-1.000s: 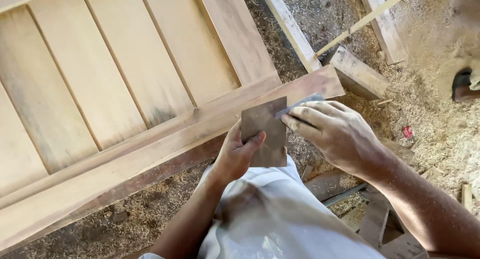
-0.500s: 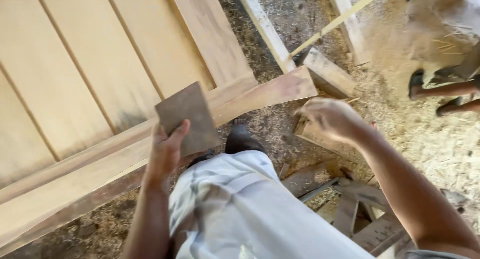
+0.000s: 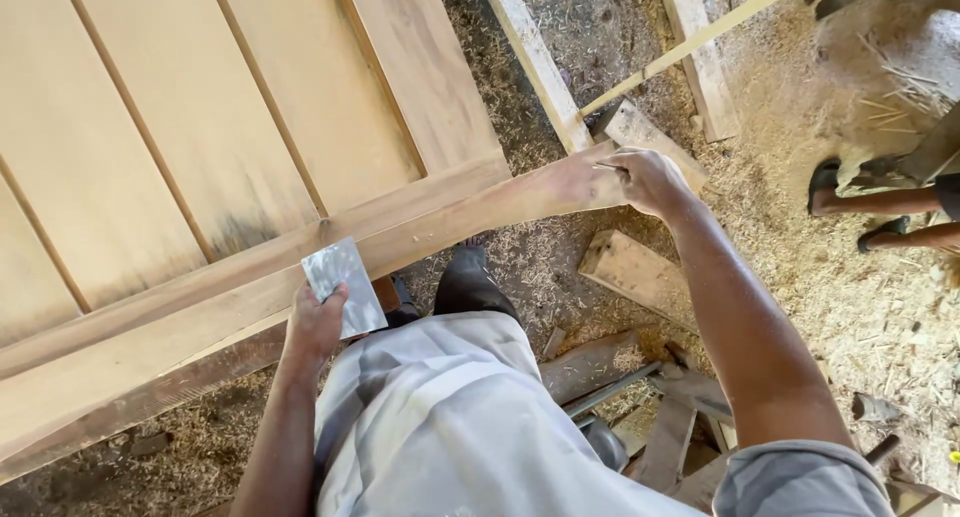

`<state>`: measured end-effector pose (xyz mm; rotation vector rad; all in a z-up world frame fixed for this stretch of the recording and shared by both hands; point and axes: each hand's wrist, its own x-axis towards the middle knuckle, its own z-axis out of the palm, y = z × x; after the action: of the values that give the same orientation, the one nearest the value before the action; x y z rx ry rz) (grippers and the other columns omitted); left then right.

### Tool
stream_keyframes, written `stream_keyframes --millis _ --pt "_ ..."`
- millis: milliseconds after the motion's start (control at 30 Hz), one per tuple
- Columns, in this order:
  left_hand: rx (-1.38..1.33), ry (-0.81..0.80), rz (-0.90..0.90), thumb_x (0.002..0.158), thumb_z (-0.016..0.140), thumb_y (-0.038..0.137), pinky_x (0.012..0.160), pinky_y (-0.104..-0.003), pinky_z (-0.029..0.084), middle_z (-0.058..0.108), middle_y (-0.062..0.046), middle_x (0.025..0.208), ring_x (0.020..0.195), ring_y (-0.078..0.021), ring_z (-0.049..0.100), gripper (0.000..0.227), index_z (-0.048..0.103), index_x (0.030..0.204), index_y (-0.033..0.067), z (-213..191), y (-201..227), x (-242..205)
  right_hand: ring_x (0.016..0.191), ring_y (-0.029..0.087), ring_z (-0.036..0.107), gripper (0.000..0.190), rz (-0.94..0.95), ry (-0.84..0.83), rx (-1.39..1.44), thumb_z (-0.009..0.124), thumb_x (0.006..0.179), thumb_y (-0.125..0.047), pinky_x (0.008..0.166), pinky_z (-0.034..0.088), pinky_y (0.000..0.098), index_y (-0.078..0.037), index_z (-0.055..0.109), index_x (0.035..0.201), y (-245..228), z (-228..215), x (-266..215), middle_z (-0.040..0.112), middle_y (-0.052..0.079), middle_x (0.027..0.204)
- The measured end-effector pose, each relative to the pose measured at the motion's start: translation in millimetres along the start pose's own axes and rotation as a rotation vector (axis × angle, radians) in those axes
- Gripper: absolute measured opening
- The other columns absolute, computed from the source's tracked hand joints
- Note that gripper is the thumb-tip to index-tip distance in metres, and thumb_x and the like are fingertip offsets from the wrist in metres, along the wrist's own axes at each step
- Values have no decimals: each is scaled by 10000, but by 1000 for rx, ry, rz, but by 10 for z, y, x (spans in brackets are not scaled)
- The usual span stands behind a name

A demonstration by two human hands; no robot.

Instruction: Mixing wood putty and applying it to a wooden door, then sanding the surface.

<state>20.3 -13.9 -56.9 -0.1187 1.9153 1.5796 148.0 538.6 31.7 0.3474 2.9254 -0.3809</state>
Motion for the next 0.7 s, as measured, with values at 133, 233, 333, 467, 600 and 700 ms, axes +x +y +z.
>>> stream_keyframes --millis 133,233,333,467,600,700 --pt "-18 -27 -102 981 593 121 722 -351 543 710 -62 953 807 -159 661 180 669 1111 23 38 198 -129 849 191 709 391 51 -15 43 483 994 83 602 575 341 -123 750 1191 -161 212 -42 748 87 1257" --pt "-1 -15 -179 976 583 132 667 -407 561 701 -86 944 767 -204 679 195 643 1129 28 59 407 -132 1059 215 706 340 -66 206 -106 543 968 55 838 584 361 -88 744 1203 -258 472 -196 746 89 1266" --pt "62 2 -139 965 593 143 719 -389 566 718 -91 966 818 -204 694 224 647 1147 24 61 210 -98 1160 233 671 353 -91 322 -193 582 955 42 975 552 404 -93 741 1240 -349 529 -434 723 96 1281" --pt "142 46 -58 942 630 167 842 -353 545 746 -97 1030 936 -199 699 282 648 1183 22 86 147 -85 1069 218 686 434 36 -22 -49 575 848 84 771 558 373 -113 744 1195 -421 144 -433 731 89 1253" --pt "229 82 -71 930 653 192 875 -363 533 754 -116 1061 972 -214 707 320 653 1200 21 111 310 -116 976 205 717 379 190 26 55 468 1054 66 665 588 354 -133 737 1234 -66 220 -34 722 86 1300" --pt "278 62 -87 926 658 212 895 -369 527 757 -124 1092 996 -224 711 347 651 1214 20 92 287 -157 961 249 706 524 119 124 6 507 841 147 704 590 339 -79 735 1256 -147 338 -52 729 141 1243"
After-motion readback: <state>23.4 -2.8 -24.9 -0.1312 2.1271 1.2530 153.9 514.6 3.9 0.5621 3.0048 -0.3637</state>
